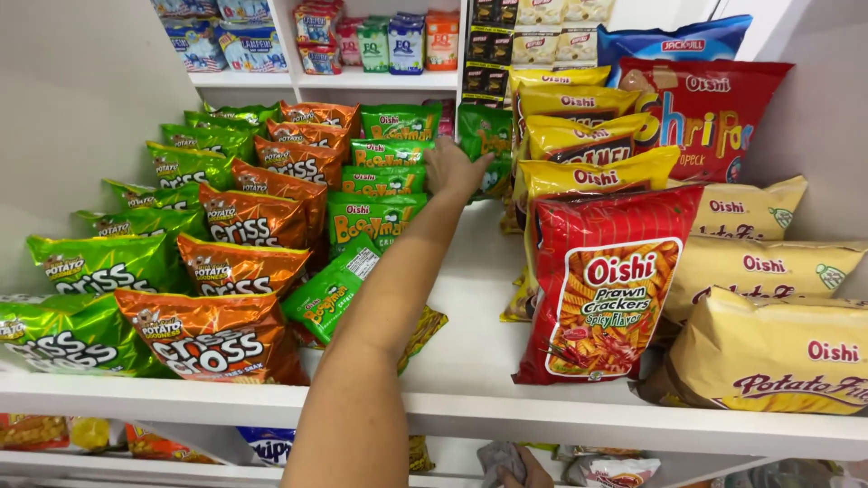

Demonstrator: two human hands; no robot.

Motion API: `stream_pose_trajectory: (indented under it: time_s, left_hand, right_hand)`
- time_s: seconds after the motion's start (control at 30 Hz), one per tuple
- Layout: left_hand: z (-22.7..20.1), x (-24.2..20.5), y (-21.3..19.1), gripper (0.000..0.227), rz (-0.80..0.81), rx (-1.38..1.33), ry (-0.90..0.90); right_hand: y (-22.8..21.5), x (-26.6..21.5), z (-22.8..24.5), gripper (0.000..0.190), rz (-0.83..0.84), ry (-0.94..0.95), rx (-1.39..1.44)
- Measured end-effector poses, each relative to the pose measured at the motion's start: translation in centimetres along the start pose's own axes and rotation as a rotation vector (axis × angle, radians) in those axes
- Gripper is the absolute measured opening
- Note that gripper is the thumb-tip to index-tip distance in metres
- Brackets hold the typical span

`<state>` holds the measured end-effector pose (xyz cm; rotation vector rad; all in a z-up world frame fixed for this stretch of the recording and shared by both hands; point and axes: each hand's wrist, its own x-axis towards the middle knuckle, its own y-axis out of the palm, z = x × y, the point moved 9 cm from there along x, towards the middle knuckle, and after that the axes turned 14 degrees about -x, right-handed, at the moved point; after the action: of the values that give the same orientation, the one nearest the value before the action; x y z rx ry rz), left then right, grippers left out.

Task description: Wiping down snack bags with a cloth and organizing them on the shelves.

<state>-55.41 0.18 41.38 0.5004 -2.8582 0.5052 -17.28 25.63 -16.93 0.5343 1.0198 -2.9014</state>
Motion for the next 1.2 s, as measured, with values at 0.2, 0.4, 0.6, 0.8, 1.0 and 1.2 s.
stream_pose_trajectory:
  time_s: [0.2,0.4,0.6,0.8,1.0,1.2]
  left_hand:
    - [-1.5,3.4,-2.0,0.075,-0.025,-0.092,0.103]
    - [-13.1,-7.0,-11.5,0.067,0.209,-0.322,0.231]
    - [-17.5,-23.2,-23.3,0.064,0.226,-0.373,0.532]
    - [-5.1,-38.3,-32.5,0.047,0.066,-0.464,0.469]
    - [10.2,-48.6,-27.3,0.057,0.048,-0.686,-0.026]
    - [22.1,-51.0,-13.4,0.076,0.213,-0.880,-0.138]
  right_hand:
    - [-2.3,0.5,6.5,0.069,-0.016,-0.124,0.049]
    - [-3.3,1.1,8.9,0.062,0.162,0.164,0.380]
    - [-5.6,2.4,14.1,0.072,0.180,0.223,0.668]
    - [-4.9,7.1,12.8,0.066,-0.019,-0.051,0.445]
    - [-5.4,0.8,10.6,0.041,-0.153,-0.295,0.553]
    - [-13.7,-16.8,19.4,0.043,-0.572,-0.644,0.388]
